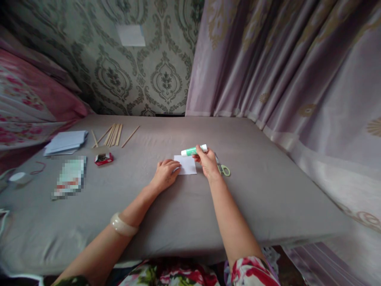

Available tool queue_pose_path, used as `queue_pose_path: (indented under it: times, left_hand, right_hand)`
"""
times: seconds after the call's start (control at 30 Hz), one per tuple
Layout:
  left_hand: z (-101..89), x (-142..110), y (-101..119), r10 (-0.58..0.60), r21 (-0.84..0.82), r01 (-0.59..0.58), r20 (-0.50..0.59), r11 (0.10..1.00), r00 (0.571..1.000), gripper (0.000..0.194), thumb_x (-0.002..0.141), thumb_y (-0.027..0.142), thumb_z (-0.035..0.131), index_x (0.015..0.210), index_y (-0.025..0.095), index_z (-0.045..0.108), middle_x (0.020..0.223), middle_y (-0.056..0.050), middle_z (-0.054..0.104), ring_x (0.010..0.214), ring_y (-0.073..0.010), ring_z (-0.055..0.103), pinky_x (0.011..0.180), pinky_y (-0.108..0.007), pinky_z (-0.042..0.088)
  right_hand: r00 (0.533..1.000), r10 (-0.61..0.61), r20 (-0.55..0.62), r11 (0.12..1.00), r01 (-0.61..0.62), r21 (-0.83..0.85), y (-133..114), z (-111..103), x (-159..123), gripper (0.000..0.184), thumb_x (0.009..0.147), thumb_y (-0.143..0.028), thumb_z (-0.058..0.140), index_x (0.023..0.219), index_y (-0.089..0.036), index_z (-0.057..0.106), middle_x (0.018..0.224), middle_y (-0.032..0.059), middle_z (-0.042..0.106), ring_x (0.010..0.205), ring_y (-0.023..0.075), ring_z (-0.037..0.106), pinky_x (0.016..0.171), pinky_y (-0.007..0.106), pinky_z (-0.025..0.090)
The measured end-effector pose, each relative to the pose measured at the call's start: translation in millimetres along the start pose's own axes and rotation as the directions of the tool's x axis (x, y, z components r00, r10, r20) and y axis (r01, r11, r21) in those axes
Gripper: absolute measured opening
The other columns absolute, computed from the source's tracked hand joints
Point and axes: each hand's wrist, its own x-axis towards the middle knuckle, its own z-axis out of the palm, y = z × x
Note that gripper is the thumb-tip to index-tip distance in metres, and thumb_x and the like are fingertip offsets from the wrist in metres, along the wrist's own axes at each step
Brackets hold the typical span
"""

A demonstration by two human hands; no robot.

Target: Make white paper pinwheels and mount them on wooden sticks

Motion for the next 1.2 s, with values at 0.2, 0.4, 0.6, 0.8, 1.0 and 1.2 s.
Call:
queue_pose_path:
  times: [0.2, 0.4, 0.6, 0.8, 1.0, 1.2]
  left_hand:
    - [0.7, -9.4, -1.8, 0.119, 0.157, -0.126, 0.054, 0.980, 0.991, 0.024, 0.091, 0.027, 0.043, 0.101, 0.023, 0.065, 0.111, -0.006, 0.066, 0.106, -0.0233, 0.053, 0.091, -0.043, 0.034]
    - [1.1, -10.6, -0.2, 0.123, 0.207, -0.130, 0.045, 0.970, 0.991, 0.025, 0.091, 0.026, 0.043, 0.101, 0.024, 0.065, 0.111, -0.006, 0.066, 0.108, -0.0247, 0.051, 0.090, -0.044, 0.034]
    - [-1.3, -10.1, 1.0, 0.121, 0.199, -0.129, 0.053, 0.971, 0.991, 0.026, 0.091, 0.025, 0.042, 0.102, 0.025, 0.066, 0.111, -0.007, 0.065, 0.108, -0.0253, 0.050, 0.090, -0.045, 0.034]
    - [-0.8, -9.9, 1.0, 0.108, 0.198, -0.117, 0.057, 0.973, 0.992, 0.026, 0.091, 0.026, 0.042, 0.103, 0.025, 0.066, 0.111, -0.006, 0.065, 0.108, -0.0254, 0.050, 0.091, -0.046, 0.034]
    - [1.5, -10.4, 0.9, 0.109, 0.213, -0.121, 0.066, 0.970, 0.992, 0.028, 0.092, 0.026, 0.040, 0.108, 0.027, 0.064, 0.115, -0.006, 0.063, 0.111, -0.0267, 0.047, 0.092, -0.047, 0.033]
    - [3.5, -10.2, 1.3, 0.095, 0.216, -0.107, 0.063, 0.970, 0.993, 0.032, 0.092, 0.026, 0.039, 0.111, 0.029, 0.064, 0.120, -0.007, 0.060, 0.117, -0.0286, 0.043, 0.094, -0.050, 0.033]
  right_hand:
    - [0.969, -0.211, 0.125, 0.859, 0.245, -0.449, 4.0, 3.6, 7.1, 0.029, 0.066, -0.039, 0.071, 0.077, -0.019, 0.053, 0.064, -0.0028, 0.061, 0.056, 0.0116, 0.058, 0.051, 0.022, 0.046]
    - [0.901, -0.268, 0.341, 0.516, 0.433, -0.739, -3.1, 12.9, -3.8, 0.019, 0.072, -0.033, 0.066, 0.080, -0.020, 0.054, 0.074, 0.0009, 0.066, 0.066, 0.0148, 0.060, 0.062, 0.025, 0.043]
    - [0.855, -0.248, 0.456, 0.321, 0.516, -0.794, -9.5, 20.8, -8.6, 0.019, 0.075, -0.033, 0.065, 0.086, -0.020, 0.056, 0.070, 0.0004, 0.064, 0.061, 0.0141, 0.056, 0.057, 0.023, 0.037]
    - [0.831, -0.222, 0.509, 0.268, 0.554, -0.788, -6.1, 21.6, -6.9, 0.020, 0.077, -0.032, 0.063, 0.091, -0.019, 0.057, 0.072, 0.0018, 0.064, 0.062, 0.0150, 0.056, 0.059, 0.024, 0.036]
    - [0.827, -0.200, 0.526, 0.266, 0.563, -0.783, -5.3, 20.7, -9.6, 0.020, 0.077, -0.030, 0.063, 0.092, -0.018, 0.057, 0.074, 0.0030, 0.065, 0.064, 0.0155, 0.057, 0.060, 0.024, 0.037]
    - [0.820, -0.212, 0.532, 0.298, 0.572, -0.764, -1.9, 16.9, -8.2, 0.022, 0.077, -0.030, 0.062, 0.095, -0.018, 0.057, 0.076, 0.0036, 0.066, 0.064, 0.0155, 0.058, 0.061, 0.024, 0.038]
